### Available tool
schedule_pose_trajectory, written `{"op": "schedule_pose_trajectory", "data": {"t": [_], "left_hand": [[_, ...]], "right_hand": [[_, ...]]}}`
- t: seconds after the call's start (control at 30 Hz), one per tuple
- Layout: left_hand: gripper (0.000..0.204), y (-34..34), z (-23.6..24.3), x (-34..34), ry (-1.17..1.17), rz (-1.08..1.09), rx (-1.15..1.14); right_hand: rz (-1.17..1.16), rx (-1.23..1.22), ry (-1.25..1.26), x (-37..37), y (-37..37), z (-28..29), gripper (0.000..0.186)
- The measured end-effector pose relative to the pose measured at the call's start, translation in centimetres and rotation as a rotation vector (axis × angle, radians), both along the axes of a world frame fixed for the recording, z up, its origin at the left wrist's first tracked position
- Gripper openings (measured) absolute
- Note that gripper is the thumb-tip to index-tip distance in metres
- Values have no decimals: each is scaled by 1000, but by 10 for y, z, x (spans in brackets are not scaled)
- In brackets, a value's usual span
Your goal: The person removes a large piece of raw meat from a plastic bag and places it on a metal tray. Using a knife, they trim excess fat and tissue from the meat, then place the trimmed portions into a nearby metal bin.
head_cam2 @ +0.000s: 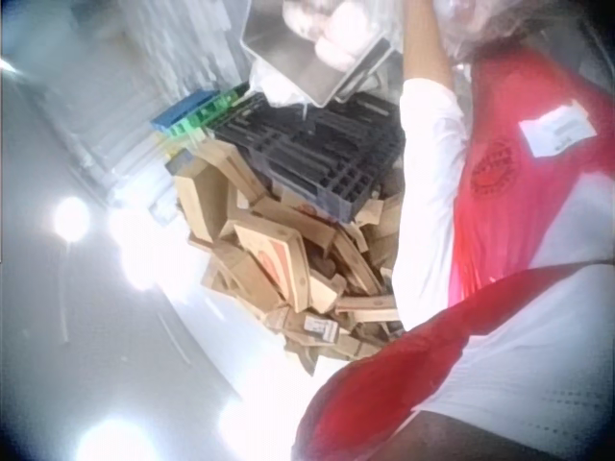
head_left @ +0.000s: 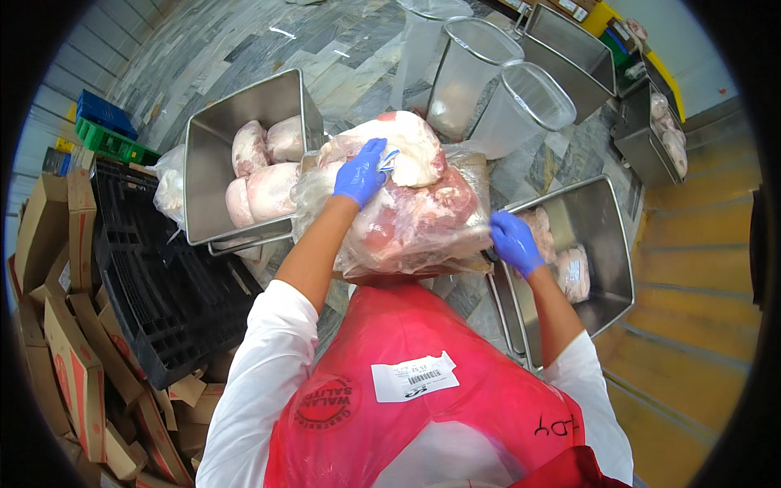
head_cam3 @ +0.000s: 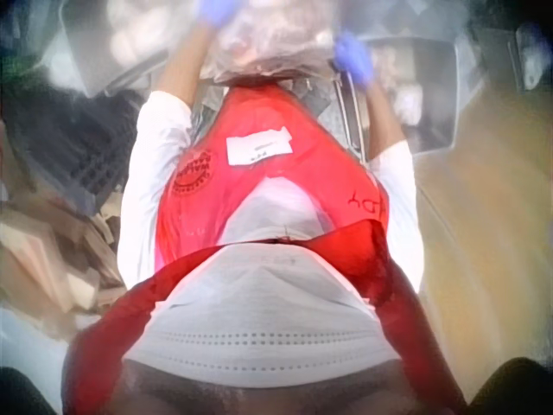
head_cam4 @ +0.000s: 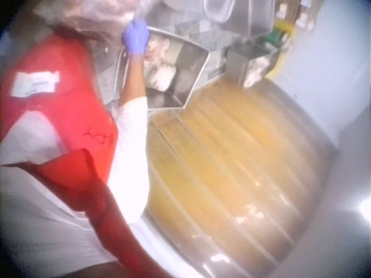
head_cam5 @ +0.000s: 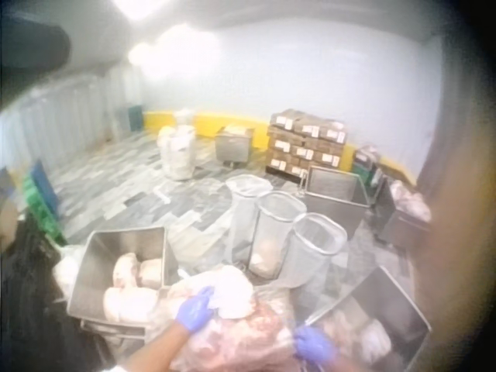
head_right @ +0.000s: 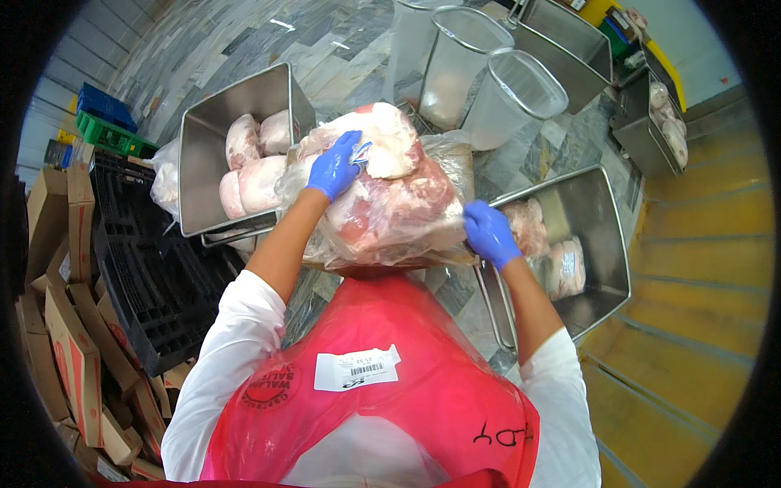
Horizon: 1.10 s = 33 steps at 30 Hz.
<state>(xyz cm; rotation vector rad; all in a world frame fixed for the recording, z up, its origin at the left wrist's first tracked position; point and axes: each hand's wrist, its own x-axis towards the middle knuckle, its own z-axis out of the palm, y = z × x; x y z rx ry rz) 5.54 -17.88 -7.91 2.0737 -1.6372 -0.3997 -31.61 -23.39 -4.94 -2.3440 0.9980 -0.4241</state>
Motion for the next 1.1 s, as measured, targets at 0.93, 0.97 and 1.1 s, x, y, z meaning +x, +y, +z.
{"op": "schedule_pose_trajectory", "data": {"t": [0.93,0.97,1.1], "left_hand": [[89,108,-109,63,707,520,-86],[74,109,-107,65,712,501,19],[39,114,-105,75,389,559,123]], "right_hand": [[-159,-302,134,172,-27,-38,30],[-187,-162,39,171,-29,-41,28],[-295,274,-390,155,-44,-57,18]]}}
